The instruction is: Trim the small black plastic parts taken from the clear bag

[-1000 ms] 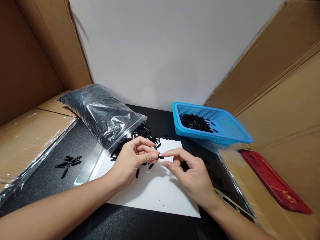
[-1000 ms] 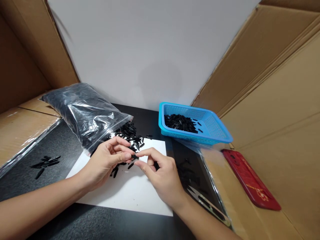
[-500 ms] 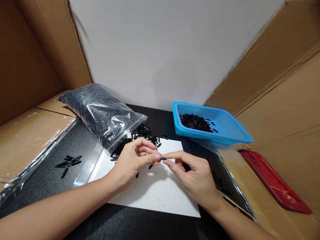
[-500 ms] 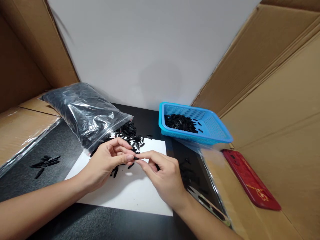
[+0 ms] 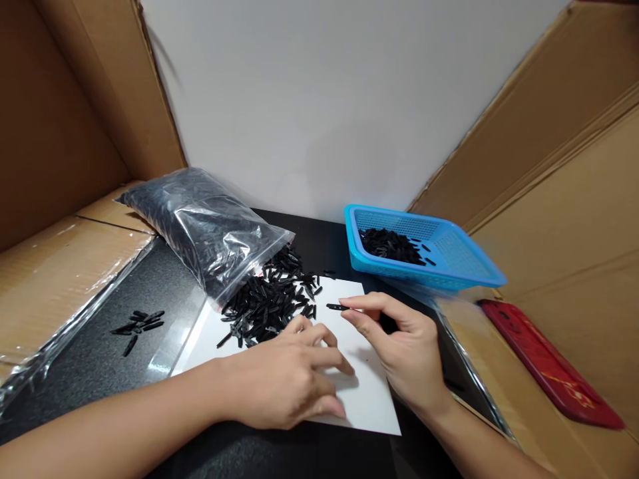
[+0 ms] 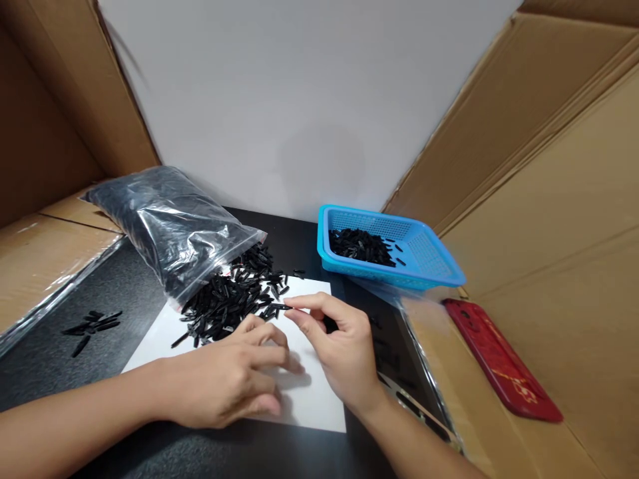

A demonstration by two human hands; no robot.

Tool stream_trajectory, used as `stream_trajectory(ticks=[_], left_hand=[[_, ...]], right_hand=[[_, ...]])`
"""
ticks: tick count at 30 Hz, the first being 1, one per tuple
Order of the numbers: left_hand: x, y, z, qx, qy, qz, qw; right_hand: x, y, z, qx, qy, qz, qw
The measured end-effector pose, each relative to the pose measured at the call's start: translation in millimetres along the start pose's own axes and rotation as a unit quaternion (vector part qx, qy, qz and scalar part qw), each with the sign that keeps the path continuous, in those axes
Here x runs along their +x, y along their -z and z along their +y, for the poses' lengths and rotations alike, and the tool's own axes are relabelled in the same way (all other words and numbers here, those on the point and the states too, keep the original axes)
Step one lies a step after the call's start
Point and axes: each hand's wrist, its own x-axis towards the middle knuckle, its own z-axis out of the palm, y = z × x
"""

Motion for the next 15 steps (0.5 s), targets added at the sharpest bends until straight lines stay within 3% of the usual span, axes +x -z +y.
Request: stream_trajectory(ticks=[2,5,9,11,15], left_hand=[[-0.9,-0.3,-3.6,0.0,0.02,0.038,0.999],[-1.6,-0.9,-8.9,-0.049,0.088,0.147,0.984],[-0.8,-1.6,-11.5,-0.171,0.213,0.291,0.917],[-0.7,-2.0,-11.1,-0.201,0.232,0.311,0.899],[-1.5,-2.0,-7.6,-0.166,0.223,0.311,0.909]], right_hand=[[-0.5,0.0,0.9,0.002,0.003,-0.002,1.0],[-1.0,0.2,1.5,-0.004,0.003,-0.001,1.0],[-0.8,-0.1,0.7,-0.002,-0.002,-0.008,1.0],[-0.7,-0.7,0.2,0.0,0.002,-0.021,1.0],[-1.4,-2.0,-0.1,-0.006,0.023,-0.047,0.999]])
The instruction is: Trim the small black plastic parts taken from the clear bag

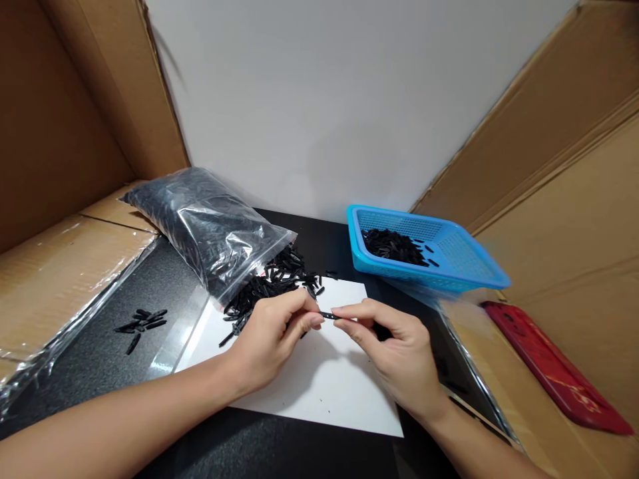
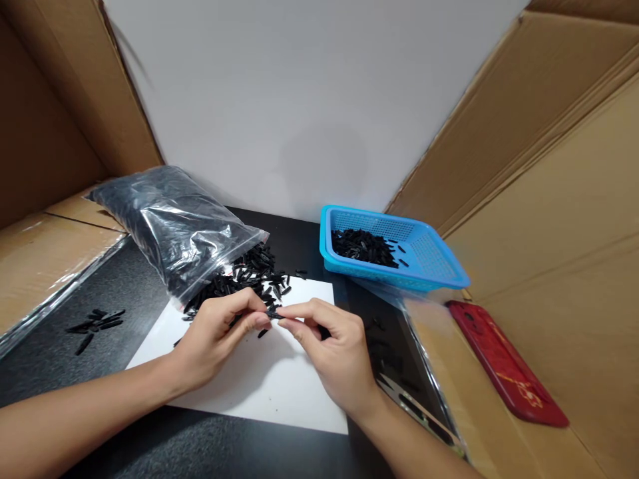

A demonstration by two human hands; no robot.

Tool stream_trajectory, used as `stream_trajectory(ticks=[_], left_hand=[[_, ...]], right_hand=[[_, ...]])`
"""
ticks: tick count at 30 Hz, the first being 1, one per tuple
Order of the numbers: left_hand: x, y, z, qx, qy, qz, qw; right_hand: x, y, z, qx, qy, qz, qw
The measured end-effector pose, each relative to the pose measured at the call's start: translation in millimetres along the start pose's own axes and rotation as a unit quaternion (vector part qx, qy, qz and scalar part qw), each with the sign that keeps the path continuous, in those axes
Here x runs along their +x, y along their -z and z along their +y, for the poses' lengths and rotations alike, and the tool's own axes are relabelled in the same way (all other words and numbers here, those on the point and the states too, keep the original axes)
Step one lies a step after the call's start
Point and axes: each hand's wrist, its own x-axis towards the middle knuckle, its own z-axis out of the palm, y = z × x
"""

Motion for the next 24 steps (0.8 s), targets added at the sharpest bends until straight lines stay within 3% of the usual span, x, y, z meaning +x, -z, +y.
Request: stream_trajectory(ticks=[6,10,13,16,21,24], left_hand=[[-2,3.1,7,0.042,-0.005,-0.018,0.999],[3,4.3,0,0.111,-0.022,-0.054,0.992],[9,2.7,-13,0.21,-0.092,-0.048,0.972],[14,-0.7,-26,0.31,-0.109,-0.027,0.944],[12,-3.4,-37,0.386,-0.173,-0.106,0.9],[12,-0.9,-35,0.403,-0.178,-0.147,0.886]], right_hand=[[1,0,1,0.002,-0.034,0.016,0.999],[3,1,3,0.021,-0.082,0.037,0.996],[4,2,4,0.045,-0.099,0.038,0.993],[5,2,5,0.06,-0.103,0.031,0.992],[4,1,4,0.072,-0.096,0.023,0.992],[4,1,3,0.078,-0.091,0.019,0.993]])
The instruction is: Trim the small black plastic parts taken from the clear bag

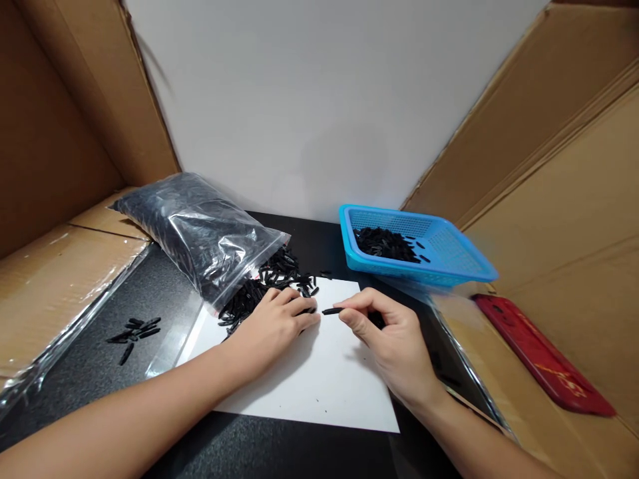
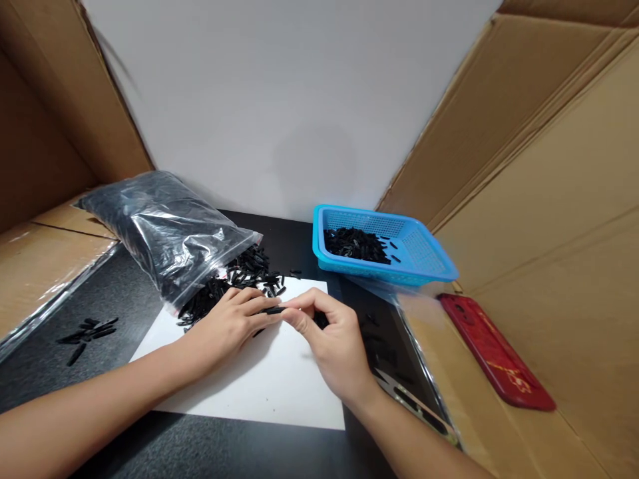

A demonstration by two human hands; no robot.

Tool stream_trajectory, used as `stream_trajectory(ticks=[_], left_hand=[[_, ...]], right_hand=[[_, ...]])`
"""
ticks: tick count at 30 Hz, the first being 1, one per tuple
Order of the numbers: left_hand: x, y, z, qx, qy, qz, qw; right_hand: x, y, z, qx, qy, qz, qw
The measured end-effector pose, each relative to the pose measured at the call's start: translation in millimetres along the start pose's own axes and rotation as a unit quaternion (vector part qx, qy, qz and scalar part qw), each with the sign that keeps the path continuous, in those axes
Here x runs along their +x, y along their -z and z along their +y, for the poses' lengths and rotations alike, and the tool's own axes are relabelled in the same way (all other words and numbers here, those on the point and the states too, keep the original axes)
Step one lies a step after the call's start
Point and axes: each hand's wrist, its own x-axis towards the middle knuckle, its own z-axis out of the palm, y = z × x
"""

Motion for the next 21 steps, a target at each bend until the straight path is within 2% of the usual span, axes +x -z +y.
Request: stream_trajectory(ticks=[3,7,9,13,15,17,21], left_hand=[[2,5.7,0,-0.022,-0.006,-0.017,1.0],[5,7.7,0,-0.055,-0.025,-0.011,0.998],[4,5.9,-1,-0.069,-0.02,0.019,0.997],[3,4.8,-1,-0.13,0.039,0.131,0.982],[3,8.1,0,-0.192,0.086,0.171,0.963],[4,13.3,3,-0.269,0.136,0.185,0.935],[6,21.6,8,-0.444,0.222,0.155,0.854]], right_hand=[[-1,0,-1,0.005,0.003,-0.005,1.0],[-1,0,-2,0.004,0.01,-0.009,1.0],[-1,0,-2,0.001,0.01,-0.011,1.0],[0,0,-1,0.007,-0.005,-0.015,1.0],[-1,-1,1,0.014,-0.015,-0.018,1.0],[-1,-1,3,0.021,-0.024,-0.022,0.999],[-2,-3,4,0.061,-0.053,-0.023,0.996]])
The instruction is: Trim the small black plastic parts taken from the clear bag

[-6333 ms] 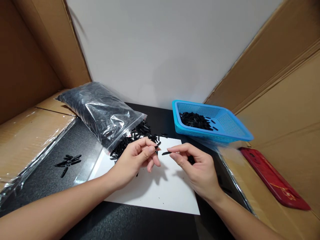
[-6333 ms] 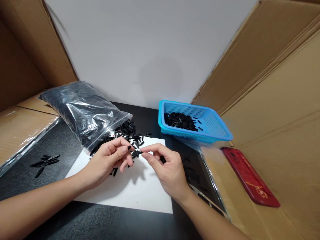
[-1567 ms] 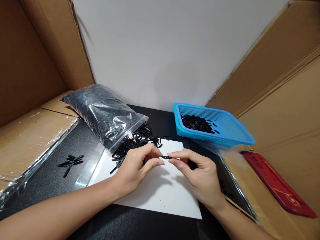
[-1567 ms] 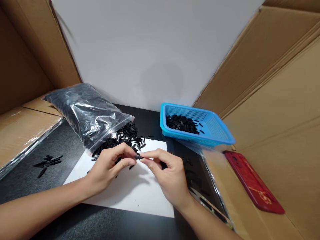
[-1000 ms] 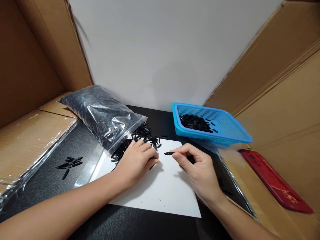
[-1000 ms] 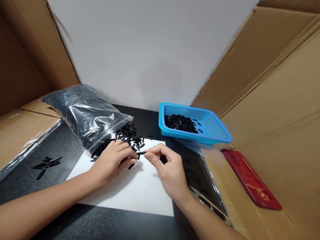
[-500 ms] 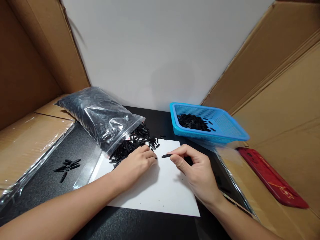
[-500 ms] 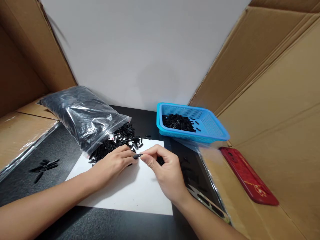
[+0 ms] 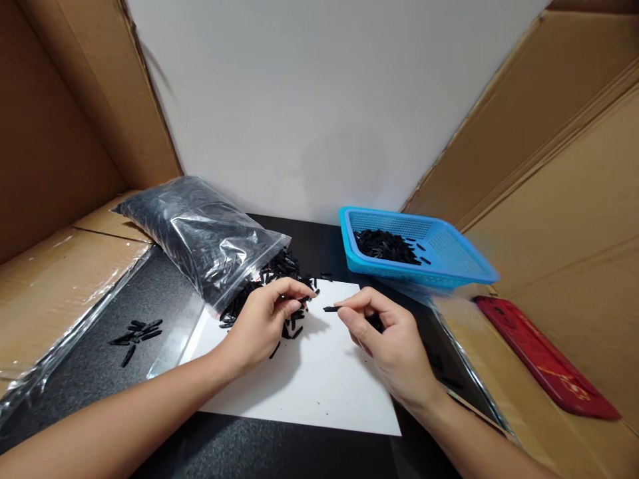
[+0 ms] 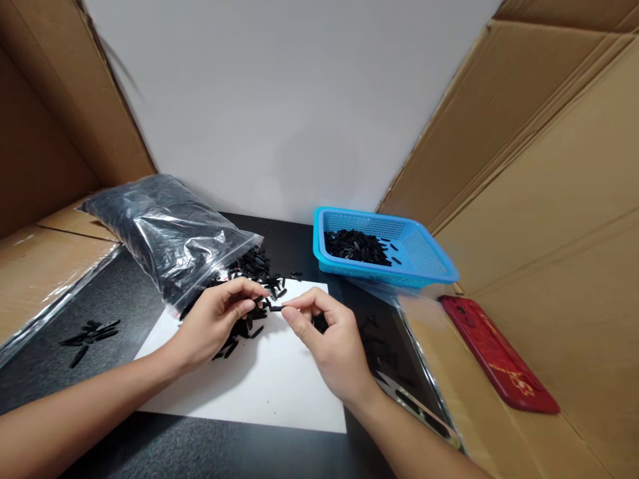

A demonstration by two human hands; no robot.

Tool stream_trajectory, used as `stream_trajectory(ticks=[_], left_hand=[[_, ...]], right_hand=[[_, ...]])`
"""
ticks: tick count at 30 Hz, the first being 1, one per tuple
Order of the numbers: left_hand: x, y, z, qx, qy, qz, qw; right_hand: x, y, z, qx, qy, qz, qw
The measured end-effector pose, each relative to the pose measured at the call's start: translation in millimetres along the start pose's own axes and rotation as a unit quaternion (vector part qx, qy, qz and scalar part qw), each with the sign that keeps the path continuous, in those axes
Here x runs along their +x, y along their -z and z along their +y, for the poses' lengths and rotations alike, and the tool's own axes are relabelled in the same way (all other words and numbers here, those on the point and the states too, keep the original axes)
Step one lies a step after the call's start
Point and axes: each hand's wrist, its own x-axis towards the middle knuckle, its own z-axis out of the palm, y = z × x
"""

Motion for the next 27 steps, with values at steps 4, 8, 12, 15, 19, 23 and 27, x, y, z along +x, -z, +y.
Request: stream_trajectory(ticks=[4,8,12,15,19,23,27], left_hand=[[0,-2.8,0,-0.172,0.118,-0.022,0.978],[-1,-5.3,0,-0.251,0.16,-0.03,0.954],[-3,-6.1,7,-0.284,0.183,-0.025,0.941],[-5,-7.1,12,-0.292,0.197,-0.048,0.935],[-9,-8.2,14,-0.271,0.169,-0.087,0.944],[-11,-6.9,13,-0.189,0.095,-0.113,0.971],[-12,-6.0,13,-0.155,0.063,-0.108,0.98]], right_hand=[[2,-1,-3,0.178,-0.111,-0.022,0.977],[9,5,-6,0.319,-0.198,-0.042,0.926],[12,6,-4,0.29,-0.223,-0.066,0.928],[10,2,0,0.12,-0.149,-0.054,0.98],[3,-1,4,-0.119,0.024,-0.047,0.991],[0,-1,4,-0.194,0.076,-0.041,0.977],[0,0,2,-0.2,0.1,-0.031,0.974]])
